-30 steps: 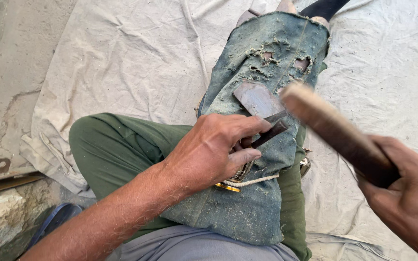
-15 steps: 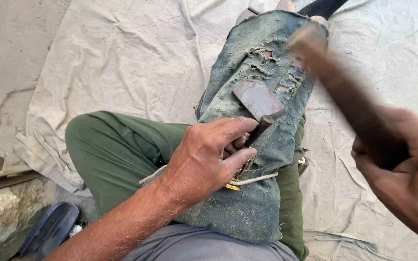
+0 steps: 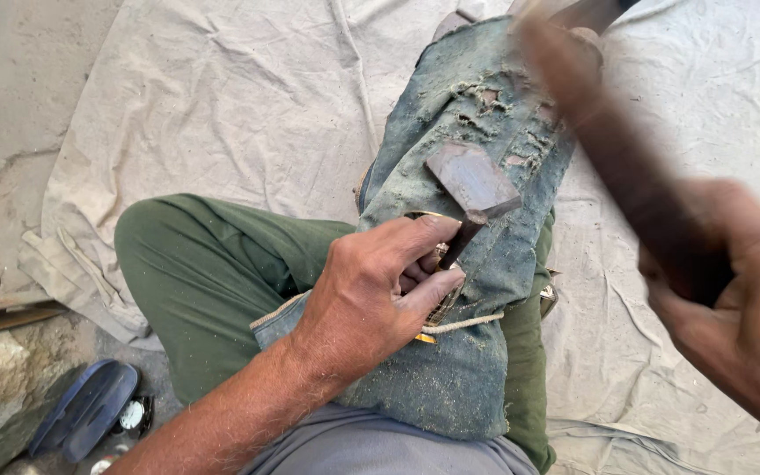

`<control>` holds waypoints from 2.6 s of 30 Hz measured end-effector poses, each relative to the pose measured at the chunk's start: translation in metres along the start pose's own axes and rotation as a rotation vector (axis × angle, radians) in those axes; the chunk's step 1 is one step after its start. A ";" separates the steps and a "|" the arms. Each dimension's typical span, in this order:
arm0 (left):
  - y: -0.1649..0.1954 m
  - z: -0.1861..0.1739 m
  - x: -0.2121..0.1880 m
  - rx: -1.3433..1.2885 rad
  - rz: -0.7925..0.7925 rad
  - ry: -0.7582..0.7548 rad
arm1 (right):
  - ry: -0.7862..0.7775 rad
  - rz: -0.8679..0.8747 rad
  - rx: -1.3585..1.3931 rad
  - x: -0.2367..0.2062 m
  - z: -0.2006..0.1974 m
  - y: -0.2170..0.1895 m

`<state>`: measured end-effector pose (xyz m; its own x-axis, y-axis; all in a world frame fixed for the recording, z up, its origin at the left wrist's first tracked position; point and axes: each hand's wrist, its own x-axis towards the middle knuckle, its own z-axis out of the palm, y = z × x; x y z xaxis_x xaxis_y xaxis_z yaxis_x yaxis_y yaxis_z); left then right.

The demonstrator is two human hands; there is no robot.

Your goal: The person sits cross-legged with a leather sandbag cushion on their lap holding a small brass pot. They hold a steel punch against the pot's surface with one hand and strike it with a wooden mallet in the other, repositioning the punch repeatedly to work the decorated metal surface, rotating the pot as they go.

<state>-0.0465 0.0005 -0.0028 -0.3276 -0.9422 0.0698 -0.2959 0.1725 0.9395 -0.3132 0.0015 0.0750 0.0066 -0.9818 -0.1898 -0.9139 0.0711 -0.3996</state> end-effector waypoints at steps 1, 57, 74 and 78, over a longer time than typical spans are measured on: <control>0.000 0.000 -0.002 0.001 0.016 0.009 | -0.056 -0.029 -0.198 0.000 -0.001 -0.003; -0.028 -0.015 -0.028 0.116 -0.236 0.065 | -0.207 0.372 1.190 -0.055 0.118 0.005; -0.010 0.007 0.004 -0.272 -0.145 0.212 | 0.062 0.162 0.643 -0.044 0.016 0.006; -0.011 0.008 0.005 -0.253 -0.233 0.226 | 0.018 0.056 0.342 -0.014 0.002 0.005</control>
<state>-0.0518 -0.0039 -0.0150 -0.0646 -0.9920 -0.1089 -0.0998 -0.1021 0.9898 -0.3167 0.0164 0.0742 -0.0500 -0.9775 -0.2051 -0.7234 0.1770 -0.6673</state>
